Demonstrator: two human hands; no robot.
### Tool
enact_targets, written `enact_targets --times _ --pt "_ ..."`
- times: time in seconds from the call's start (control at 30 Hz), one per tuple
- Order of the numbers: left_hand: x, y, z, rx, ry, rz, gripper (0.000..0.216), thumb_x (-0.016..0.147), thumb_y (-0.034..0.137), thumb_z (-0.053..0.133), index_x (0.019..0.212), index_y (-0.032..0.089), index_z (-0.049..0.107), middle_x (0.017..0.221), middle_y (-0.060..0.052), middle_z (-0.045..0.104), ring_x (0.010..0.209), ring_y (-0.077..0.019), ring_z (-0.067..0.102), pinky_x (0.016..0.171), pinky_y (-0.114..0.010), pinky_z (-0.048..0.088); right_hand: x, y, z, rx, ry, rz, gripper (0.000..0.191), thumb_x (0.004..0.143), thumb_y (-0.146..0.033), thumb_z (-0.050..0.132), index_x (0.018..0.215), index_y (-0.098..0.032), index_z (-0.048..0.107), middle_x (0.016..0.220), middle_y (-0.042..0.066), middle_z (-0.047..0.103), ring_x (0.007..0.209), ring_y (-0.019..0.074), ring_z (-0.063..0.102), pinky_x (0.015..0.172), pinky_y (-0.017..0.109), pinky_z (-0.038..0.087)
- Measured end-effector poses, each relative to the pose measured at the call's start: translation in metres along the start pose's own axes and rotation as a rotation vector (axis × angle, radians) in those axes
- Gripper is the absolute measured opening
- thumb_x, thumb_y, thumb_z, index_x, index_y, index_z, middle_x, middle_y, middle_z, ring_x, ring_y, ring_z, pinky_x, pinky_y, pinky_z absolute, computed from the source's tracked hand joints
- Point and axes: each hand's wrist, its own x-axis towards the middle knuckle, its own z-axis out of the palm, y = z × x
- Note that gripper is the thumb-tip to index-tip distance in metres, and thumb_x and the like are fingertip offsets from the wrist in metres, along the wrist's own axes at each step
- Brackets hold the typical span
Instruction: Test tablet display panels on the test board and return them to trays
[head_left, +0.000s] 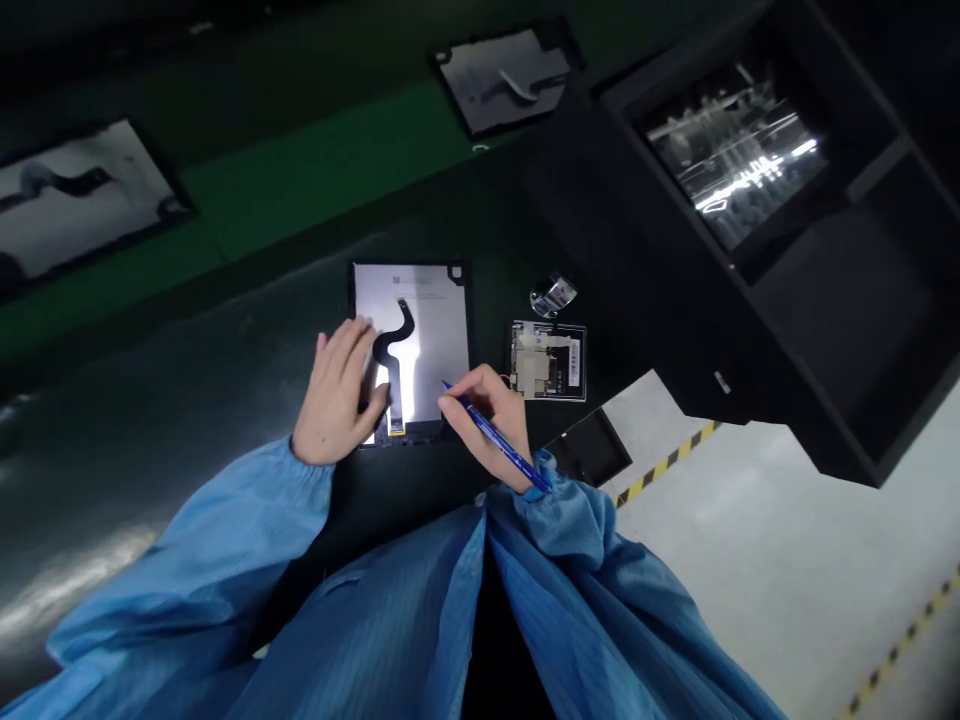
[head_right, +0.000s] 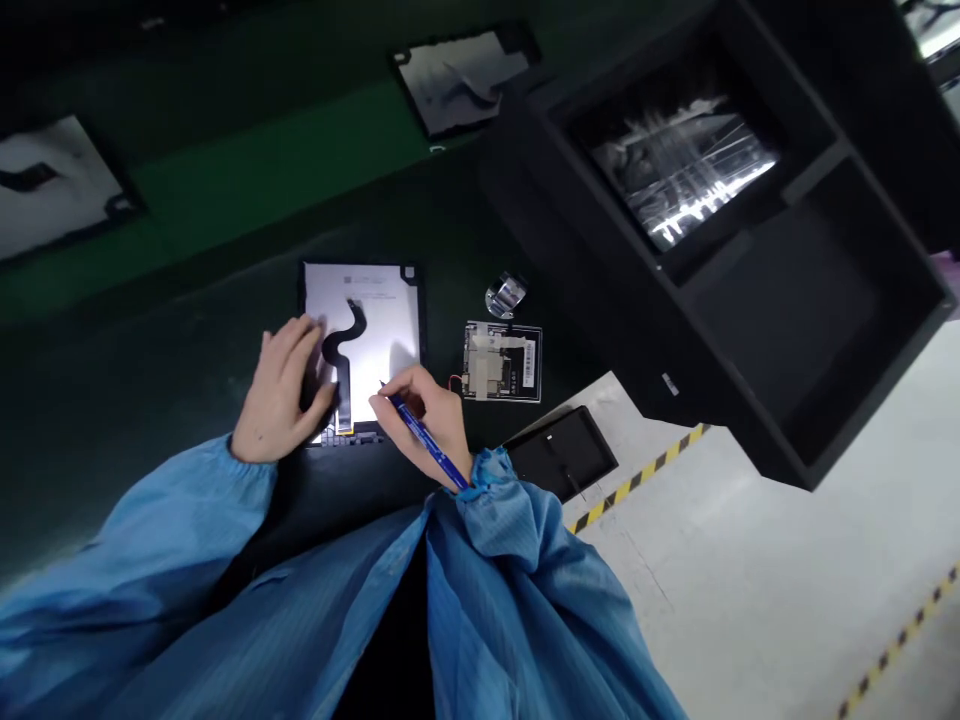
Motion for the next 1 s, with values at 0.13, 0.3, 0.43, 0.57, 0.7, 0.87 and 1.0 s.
enact_targets --times 0.13,0.3,0.43,0.57,0.7,0.87,1.0 --pt "0.003 -0.007 0.006 0.002 -0.083 0.060 0.063 0.098 0.030 0.044 0.156 0.014 0.026 0.161 -0.022 0.031 0.152 -0.0339 0.022 0.121 -0.059 0.021 0.007 0.010 0.029 0.038 -0.027 0.091 0.032 0.091 -0.047 0.063 0.074 -0.024 0.047 0.059 -0.007 0.052 0.051 0.0093 0.048 0.052 0.023 0.039" --pt "0.002 -0.006 0.006 0.015 -0.085 0.059 0.061 0.099 0.031 0.043 0.155 0.010 0.029 0.159 -0.024 0.033 0.152 -0.0325 0.022 0.122 -0.055 0.022 0.002 0.022 0.040 -0.142 -0.052 0.056 0.036 0.091 -0.048 0.062 0.071 -0.024 0.043 0.053 -0.008 0.043 0.046 0.0089 0.039 0.049 0.023 0.037" --pt "0.003 -0.006 0.005 0.010 -0.079 0.061 0.061 0.099 0.031 0.044 0.154 0.008 0.030 0.159 -0.024 0.033 0.151 -0.0331 0.023 0.122 -0.055 0.024 0.001 0.021 0.038 -0.264 -0.085 -0.092 0.037 0.095 -0.032 0.052 0.064 -0.023 0.033 0.052 -0.007 0.033 0.045 0.0087 0.034 0.050 0.024 0.035" --pt "0.004 -0.007 0.006 -0.002 -0.093 0.053 0.062 0.099 0.032 0.043 0.155 0.009 0.028 0.160 -0.024 0.031 0.152 -0.0336 0.022 0.121 -0.056 0.024 0.004 0.018 0.038 -0.289 -0.088 -0.127 0.036 0.093 -0.026 0.052 0.063 -0.023 0.031 0.052 -0.007 0.031 0.044 0.0087 0.032 0.049 0.024 0.035" --pt "0.003 -0.007 0.006 -0.008 -0.099 0.042 0.063 0.099 0.032 0.043 0.156 0.011 0.026 0.162 -0.021 0.029 0.152 -0.0332 0.021 0.121 -0.056 0.023 0.005 0.017 0.041 -0.337 -0.101 -0.150 0.035 0.093 -0.026 0.052 0.064 -0.023 0.032 0.053 -0.007 0.034 0.045 0.0088 0.035 0.049 0.024 0.036" --pt "0.003 -0.007 0.006 -0.004 -0.083 0.064 0.061 0.099 0.030 0.043 0.153 0.006 0.030 0.160 -0.025 0.032 0.152 -0.0337 0.022 0.122 -0.054 0.024 0.003 0.020 0.042 -0.344 -0.109 -0.186 0.034 0.091 -0.023 0.050 0.063 -0.023 0.030 0.053 -0.007 0.033 0.045 0.0081 0.033 0.050 0.023 0.035" --pt "0.004 -0.007 0.005 -0.020 -0.082 0.082 0.062 0.098 0.028 0.045 0.153 0.004 0.030 0.160 -0.026 0.029 0.152 -0.0348 0.020 0.122 -0.054 0.025 0.003 0.019 0.035 -0.224 -0.003 -0.061 0.036 0.092 -0.029 0.054 0.063 -0.023 0.033 0.053 -0.008 0.034 0.045 0.0077 0.035 0.048 0.022 0.035"
